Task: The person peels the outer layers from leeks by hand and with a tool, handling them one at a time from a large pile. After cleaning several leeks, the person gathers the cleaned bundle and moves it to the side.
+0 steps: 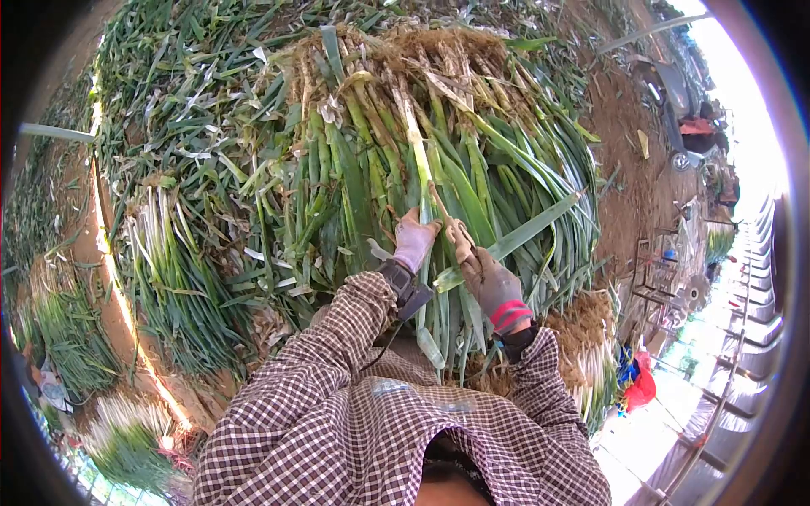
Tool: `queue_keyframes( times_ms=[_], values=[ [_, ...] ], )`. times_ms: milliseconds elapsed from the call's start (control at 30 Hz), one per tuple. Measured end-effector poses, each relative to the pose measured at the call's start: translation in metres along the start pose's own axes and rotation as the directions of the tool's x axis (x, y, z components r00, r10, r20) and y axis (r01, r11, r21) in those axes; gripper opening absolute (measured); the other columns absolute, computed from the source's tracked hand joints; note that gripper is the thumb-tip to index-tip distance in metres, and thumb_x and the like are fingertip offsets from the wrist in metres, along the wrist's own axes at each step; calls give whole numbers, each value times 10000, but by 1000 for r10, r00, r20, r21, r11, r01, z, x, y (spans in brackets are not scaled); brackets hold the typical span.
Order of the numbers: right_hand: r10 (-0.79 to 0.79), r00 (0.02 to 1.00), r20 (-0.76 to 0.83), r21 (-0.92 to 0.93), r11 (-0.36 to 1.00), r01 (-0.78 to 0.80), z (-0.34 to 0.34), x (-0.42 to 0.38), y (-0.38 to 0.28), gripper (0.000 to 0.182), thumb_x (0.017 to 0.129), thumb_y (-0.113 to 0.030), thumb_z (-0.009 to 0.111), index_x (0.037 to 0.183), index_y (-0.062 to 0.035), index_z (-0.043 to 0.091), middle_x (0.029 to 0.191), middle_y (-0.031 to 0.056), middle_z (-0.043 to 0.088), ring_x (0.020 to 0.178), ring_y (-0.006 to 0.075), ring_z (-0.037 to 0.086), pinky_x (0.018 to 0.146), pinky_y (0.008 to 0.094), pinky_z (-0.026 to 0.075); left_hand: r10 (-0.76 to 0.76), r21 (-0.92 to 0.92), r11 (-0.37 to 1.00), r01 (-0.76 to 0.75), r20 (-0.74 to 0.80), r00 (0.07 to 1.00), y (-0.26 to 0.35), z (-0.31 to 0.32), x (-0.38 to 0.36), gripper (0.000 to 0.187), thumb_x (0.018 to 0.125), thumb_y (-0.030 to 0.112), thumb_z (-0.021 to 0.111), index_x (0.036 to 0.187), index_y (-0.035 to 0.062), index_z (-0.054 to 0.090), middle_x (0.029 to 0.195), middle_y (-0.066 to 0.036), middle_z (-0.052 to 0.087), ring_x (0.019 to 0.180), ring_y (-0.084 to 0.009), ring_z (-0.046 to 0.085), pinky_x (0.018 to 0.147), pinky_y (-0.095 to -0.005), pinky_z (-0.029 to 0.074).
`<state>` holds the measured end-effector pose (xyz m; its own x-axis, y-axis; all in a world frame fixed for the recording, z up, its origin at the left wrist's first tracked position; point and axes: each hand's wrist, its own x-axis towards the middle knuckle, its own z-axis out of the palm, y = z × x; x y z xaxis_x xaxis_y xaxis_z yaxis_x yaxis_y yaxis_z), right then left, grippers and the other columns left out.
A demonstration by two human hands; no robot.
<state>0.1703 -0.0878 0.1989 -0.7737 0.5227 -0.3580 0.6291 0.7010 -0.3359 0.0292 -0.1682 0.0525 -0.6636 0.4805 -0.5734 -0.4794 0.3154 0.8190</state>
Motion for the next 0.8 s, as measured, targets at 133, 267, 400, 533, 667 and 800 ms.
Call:
queue_keyframes(
  times_ms=[133,267,400,533,667,800],
  values=[
    [-37,999,-25,-20,999,36,10,52,-7,436,965,-512,456,1108,-110,544,914,209,681,834,423,657,685,513,510,46,7,999,-46,-12,999,1,-7,-6,527,773,177,742,1238,-8,576,1112,-221,666,1046,-332,642,891,-375,495],
    [24,1000,-7,-50,998,-24,18,118,-19,505,968,-551,411,1085,-83,560,929,252,673,882,441,647,730,529,501,72,73,995,-72,7,997,9,-19,-17,688,764,179,739,1366,-18,471,1255,-214,601,1149,-302,587,978,-347,455],
    [92,996,-4,-57,994,-92,20,183,-30,492,968,-510,437,1128,-65,576,953,259,671,918,443,637,772,519,492,93,-7,996,-93,20,995,1,-25,-19,655,816,85,693,1405,-21,428,1233,-138,617,1041,-207,629,899,-302,502],
    [63,997,-33,-6,998,-63,33,197,-17,467,972,-473,443,1152,-63,576,960,274,662,937,456,623,782,525,480,-33,-291,954,72,136,990,15,-40,-19,621,857,40,669,1423,6,416,1206,-107,626,1018,-174,629,856,-291,518],
    [41,999,20,48,998,-42,8,93,-29,424,972,-442,473,1170,-76,553,933,266,660,868,454,634,711,531,485,-45,-468,871,147,223,974,36,-60,-26,623,875,55,690,1434,42,416,1196,-90,630,996,-162,630,803,-275,534],
    [-11,1000,-2,122,992,11,13,32,-16,428,973,-436,479,1205,-80,527,922,249,664,840,443,644,693,530,493,-88,-564,789,245,291,953,38,-77,-30,631,884,61,691,1448,64,407,1227,-79,621,994,-153,627,805,-270,540]
  ],
)
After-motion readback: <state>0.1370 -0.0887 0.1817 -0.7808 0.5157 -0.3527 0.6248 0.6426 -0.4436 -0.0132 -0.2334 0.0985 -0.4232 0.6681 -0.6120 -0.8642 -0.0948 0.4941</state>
